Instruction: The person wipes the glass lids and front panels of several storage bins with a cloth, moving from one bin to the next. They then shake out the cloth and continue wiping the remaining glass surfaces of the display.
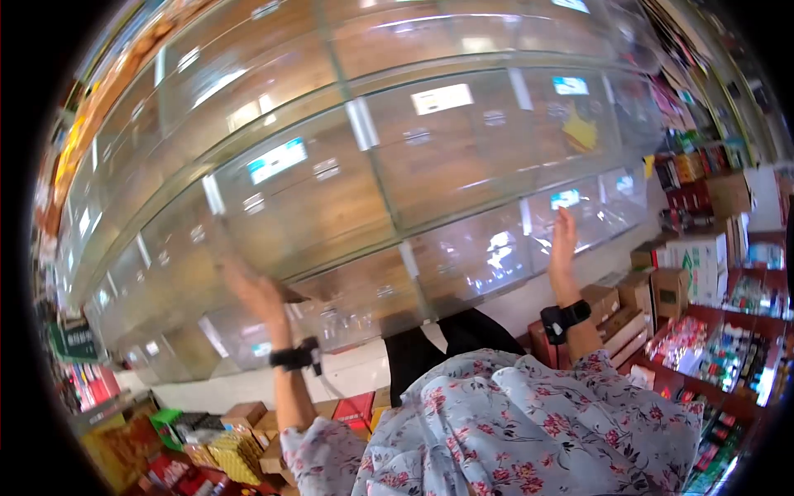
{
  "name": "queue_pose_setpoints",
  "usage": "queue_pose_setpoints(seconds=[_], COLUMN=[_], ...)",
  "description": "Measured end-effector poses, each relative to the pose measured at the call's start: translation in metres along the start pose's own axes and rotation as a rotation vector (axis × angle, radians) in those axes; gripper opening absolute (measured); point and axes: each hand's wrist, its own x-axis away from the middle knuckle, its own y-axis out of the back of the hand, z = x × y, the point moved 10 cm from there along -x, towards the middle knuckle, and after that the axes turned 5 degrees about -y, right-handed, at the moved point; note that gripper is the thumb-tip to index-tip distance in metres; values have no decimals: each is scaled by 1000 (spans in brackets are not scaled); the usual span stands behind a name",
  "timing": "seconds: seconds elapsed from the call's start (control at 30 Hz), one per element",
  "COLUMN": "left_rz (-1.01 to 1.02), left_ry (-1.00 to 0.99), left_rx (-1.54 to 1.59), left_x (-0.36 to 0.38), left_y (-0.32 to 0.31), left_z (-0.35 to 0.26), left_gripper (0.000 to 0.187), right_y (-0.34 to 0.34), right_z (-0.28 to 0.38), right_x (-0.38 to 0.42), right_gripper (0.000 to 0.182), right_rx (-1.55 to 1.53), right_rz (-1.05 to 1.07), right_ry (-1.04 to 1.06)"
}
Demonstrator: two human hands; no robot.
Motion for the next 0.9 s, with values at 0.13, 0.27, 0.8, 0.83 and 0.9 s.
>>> queue_pose_setpoints(seconds=[0.13,0.27,0.8,0.83,0.9], left_rz=[35,104,1481,1579,1609], left_ry=[-106,625,896,851,628], left_rx=[-25,600,1694,1719,1477], left_x=[-3,11,193,203,219], left_y=[4,-14,-128,-122,-122], left_z=[11,64,-404,-419,-430], left_gripper=[52,33,57,58,58], right_y=[1,-21,9,20,46], right_z=[39,55,140,137,98], right_x=[21,39,204,204,200], right_gripper=[34,33,51,41,33], right_rx=[159,-54,61,41,-78], right_rz=[22,181,528,404,290], right_ry=[133,-33,284,343,101])
